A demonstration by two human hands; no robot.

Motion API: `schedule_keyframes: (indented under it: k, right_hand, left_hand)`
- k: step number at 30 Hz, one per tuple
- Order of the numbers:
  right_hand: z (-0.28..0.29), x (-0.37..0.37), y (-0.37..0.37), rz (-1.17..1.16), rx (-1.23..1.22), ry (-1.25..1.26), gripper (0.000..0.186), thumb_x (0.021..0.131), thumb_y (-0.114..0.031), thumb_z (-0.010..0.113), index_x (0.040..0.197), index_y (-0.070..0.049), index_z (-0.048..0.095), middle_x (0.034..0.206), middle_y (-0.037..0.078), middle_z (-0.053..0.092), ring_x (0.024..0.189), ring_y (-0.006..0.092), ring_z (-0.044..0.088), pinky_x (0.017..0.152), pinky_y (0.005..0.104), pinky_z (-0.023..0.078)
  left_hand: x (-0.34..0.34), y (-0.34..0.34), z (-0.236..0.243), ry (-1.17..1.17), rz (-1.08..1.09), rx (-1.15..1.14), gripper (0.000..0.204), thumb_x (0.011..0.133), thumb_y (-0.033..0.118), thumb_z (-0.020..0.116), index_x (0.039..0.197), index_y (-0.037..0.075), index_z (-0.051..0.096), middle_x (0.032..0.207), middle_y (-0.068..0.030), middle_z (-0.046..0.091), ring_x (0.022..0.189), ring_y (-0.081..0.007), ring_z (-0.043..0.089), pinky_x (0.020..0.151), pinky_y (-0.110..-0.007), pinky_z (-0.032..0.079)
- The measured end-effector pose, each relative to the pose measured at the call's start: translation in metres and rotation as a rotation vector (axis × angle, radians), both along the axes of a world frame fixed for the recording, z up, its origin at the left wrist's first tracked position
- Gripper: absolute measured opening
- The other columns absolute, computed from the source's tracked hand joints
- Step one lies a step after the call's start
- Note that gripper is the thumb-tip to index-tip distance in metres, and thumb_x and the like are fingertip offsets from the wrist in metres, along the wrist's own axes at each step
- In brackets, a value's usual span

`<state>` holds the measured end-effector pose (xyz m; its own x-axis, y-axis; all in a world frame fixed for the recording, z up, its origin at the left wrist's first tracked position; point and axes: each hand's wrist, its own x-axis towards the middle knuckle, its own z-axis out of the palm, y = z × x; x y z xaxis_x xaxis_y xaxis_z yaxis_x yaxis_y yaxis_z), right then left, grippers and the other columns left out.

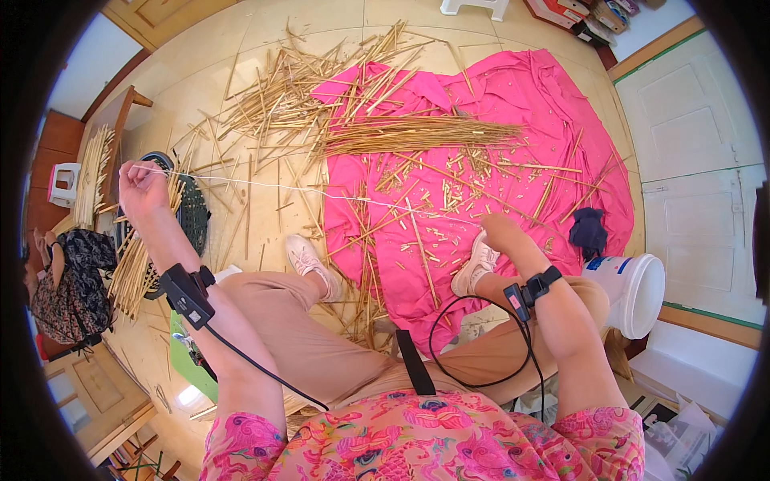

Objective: The person uses thread to sew together bundles of straw, creating a rectangular straw mat by hand.

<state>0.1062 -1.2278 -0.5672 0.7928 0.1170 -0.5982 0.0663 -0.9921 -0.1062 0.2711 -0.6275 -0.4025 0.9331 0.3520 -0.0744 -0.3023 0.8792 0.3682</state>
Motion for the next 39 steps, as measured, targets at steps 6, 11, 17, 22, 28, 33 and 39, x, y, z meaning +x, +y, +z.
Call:
schedule_keyframes:
  k: [6,11,17,22,28,33,39]
  right_hand:
    - [0.059,0.024,0.021,-0.083,0.115,-0.558,0.049,0.080,-0.018,0.070,0.125,-0.005,0.057,0.127,0.017,0.055,0.118,0.0344,0.051,0.094,0.0381,0.046]
    - [0.161,0.032,0.103,-0.154,0.992,-0.848,0.045,0.074,-0.010,0.077,0.117,-0.007,0.064,0.113,0.012,0.061,0.089,0.0197,0.061,0.070,0.0281,0.050]
    - [0.173,0.030,0.118,-0.085,1.174,-0.918,0.036,0.075,-0.006,0.076,0.110,-0.007,0.068,0.094,0.007,0.066,0.078,0.0158,0.062,0.066,0.0277,0.050]
    - [0.166,0.032,0.116,-0.071,1.163,-0.941,0.019,0.078,-0.003,0.072,0.097,-0.005,0.068,0.095,0.007,0.067,0.074,0.0149,0.061,0.066,0.0252,0.050]
    - [0.168,0.031,0.107,-0.364,1.411,-0.781,0.004,0.091,-0.003,0.057,0.093,-0.002,0.053,0.101,0.011,0.068,0.068,0.0085,0.056,0.061,0.0210,0.047]
    - [0.190,0.034,0.085,-0.412,1.561,-0.745,0.003,0.099,-0.005,0.044,0.096,-0.004,0.044,0.099,0.017,0.067,0.062,0.0087,0.054,0.059,0.0210,0.046]
    - [0.221,0.028,0.083,-0.393,1.610,-0.816,0.007,0.100,-0.006,0.041,0.094,-0.003,0.045,0.094,0.020,0.066,0.061,0.0119,0.054,0.056,0.0227,0.045]
  left_hand:
    - [0.003,-0.105,0.003,0.063,-0.196,0.212,0.007,0.089,0.003,0.058,0.084,0.004,0.055,0.070,0.0007,0.052,0.060,-0.0068,0.048,0.052,-0.020,0.036]
    - [-0.073,-0.269,-0.011,0.151,-0.854,0.209,0.007,0.093,0.016,0.059,0.092,0.009,0.057,0.079,0.0033,0.055,0.065,-0.0044,0.049,0.054,-0.019,0.039]
    - [-0.110,-0.312,-0.006,0.230,-1.002,0.263,0.012,0.094,0.023,0.060,0.091,0.011,0.059,0.075,0.0050,0.055,0.064,-0.0053,0.049,0.059,-0.022,0.039]
    - [-0.107,-0.311,-0.018,0.224,-1.027,0.334,0.011,0.093,0.022,0.061,0.093,0.011,0.062,0.074,0.0057,0.055,0.064,-0.0045,0.048,0.059,-0.021,0.038]
    - [-0.107,-0.314,-0.025,0.257,-1.032,0.652,0.011,0.091,0.020,0.064,0.092,0.009,0.064,0.074,0.0060,0.056,0.062,-0.0028,0.046,0.058,-0.018,0.035]
    - [-0.105,-0.318,-0.034,0.265,-0.942,0.883,0.013,0.090,0.020,0.066,0.090,0.007,0.064,0.074,0.0066,0.055,0.063,-0.0010,0.043,0.056,-0.018,0.032]
    - [-0.099,-0.311,-0.062,0.324,-0.821,1.062,0.014,0.089,0.020,0.066,0.090,0.006,0.065,0.075,0.0049,0.057,0.064,-0.0037,0.045,0.058,-0.020,0.036]
